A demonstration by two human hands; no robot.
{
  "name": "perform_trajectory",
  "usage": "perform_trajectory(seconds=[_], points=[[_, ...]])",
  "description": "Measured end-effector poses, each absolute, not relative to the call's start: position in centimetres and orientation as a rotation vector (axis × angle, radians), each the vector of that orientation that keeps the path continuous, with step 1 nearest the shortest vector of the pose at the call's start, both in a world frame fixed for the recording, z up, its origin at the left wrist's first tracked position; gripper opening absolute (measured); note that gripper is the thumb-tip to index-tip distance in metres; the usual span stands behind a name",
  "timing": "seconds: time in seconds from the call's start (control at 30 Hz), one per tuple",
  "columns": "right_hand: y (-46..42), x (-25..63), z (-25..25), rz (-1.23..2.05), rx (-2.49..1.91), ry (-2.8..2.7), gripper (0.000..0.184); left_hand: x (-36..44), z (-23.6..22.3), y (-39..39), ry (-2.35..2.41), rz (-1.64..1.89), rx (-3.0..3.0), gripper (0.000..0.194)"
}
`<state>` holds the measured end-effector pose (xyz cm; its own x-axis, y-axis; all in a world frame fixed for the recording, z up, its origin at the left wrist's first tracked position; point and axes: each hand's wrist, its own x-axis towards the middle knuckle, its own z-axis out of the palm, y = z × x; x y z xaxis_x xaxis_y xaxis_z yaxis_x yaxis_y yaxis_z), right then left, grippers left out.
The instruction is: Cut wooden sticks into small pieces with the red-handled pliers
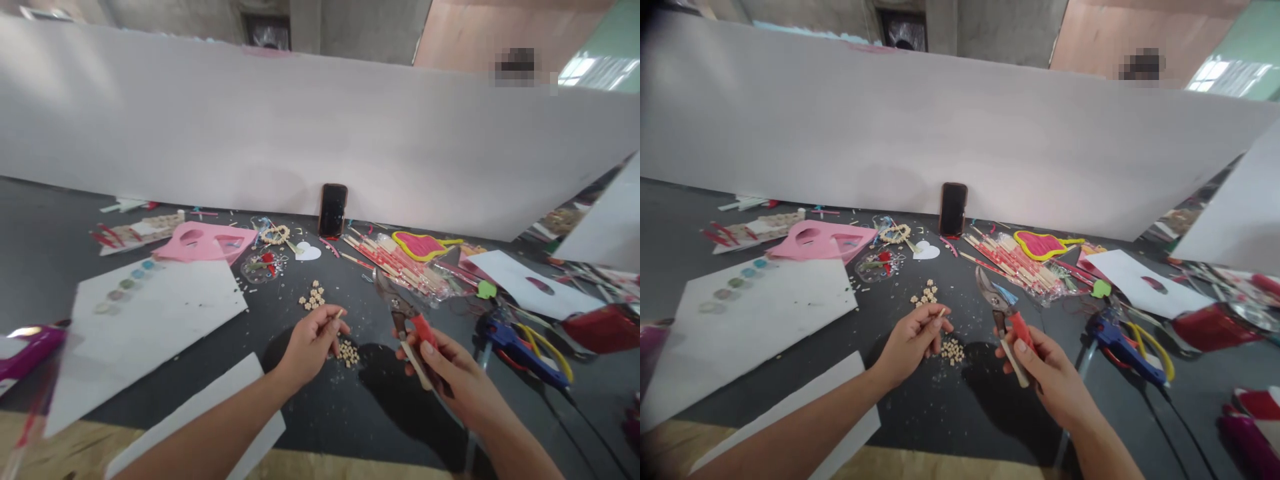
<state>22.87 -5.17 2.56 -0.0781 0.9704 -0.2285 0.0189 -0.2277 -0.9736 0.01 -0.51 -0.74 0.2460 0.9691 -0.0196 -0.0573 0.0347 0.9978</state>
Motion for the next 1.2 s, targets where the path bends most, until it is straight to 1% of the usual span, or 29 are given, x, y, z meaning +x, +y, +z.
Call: perform_trajectory(seconds=[0.07,0.13,0.3,0.43,0.57,0.83,1.2], points=[[-5.3,22.6,2.5,1.429,-1.327,-1.228,0.029,0.0,-0.5,-0.5,1.009,1.015,1.237,0.024],[-5.3,22.4,2.4,1.334,-1.394,-1.386,0.028,0.1,-0.4,-0.5,1.015,1.0,1.223,0.024],[-5.4,21.7,2.4,0.792,-1.49,-1.877,0.029,0.1,-0.7,-0.5,0.975,0.992,1.186,0.026],[-5.5,21.2,2.2,0.569,-1.44,-2.107,0.019,0.1,-0.8,-0.5,0.962,0.987,1.163,0.028],[-5.5,20.8,2.1,0.48,-1.412,-2.217,0.013,0.1,-0.8,-0.5,0.957,0.991,1.157,0.027],[-5.5,20.8,1.7,0.352,-1.457,-2.244,0.012,0.0,-0.4,-0.4,0.992,1.02,1.187,0.027],[-5.5,20.9,2.0,0.305,-1.459,-2.293,0.011,-0.2,-0.4,-0.2,1.01,1.048,1.197,0.027]])
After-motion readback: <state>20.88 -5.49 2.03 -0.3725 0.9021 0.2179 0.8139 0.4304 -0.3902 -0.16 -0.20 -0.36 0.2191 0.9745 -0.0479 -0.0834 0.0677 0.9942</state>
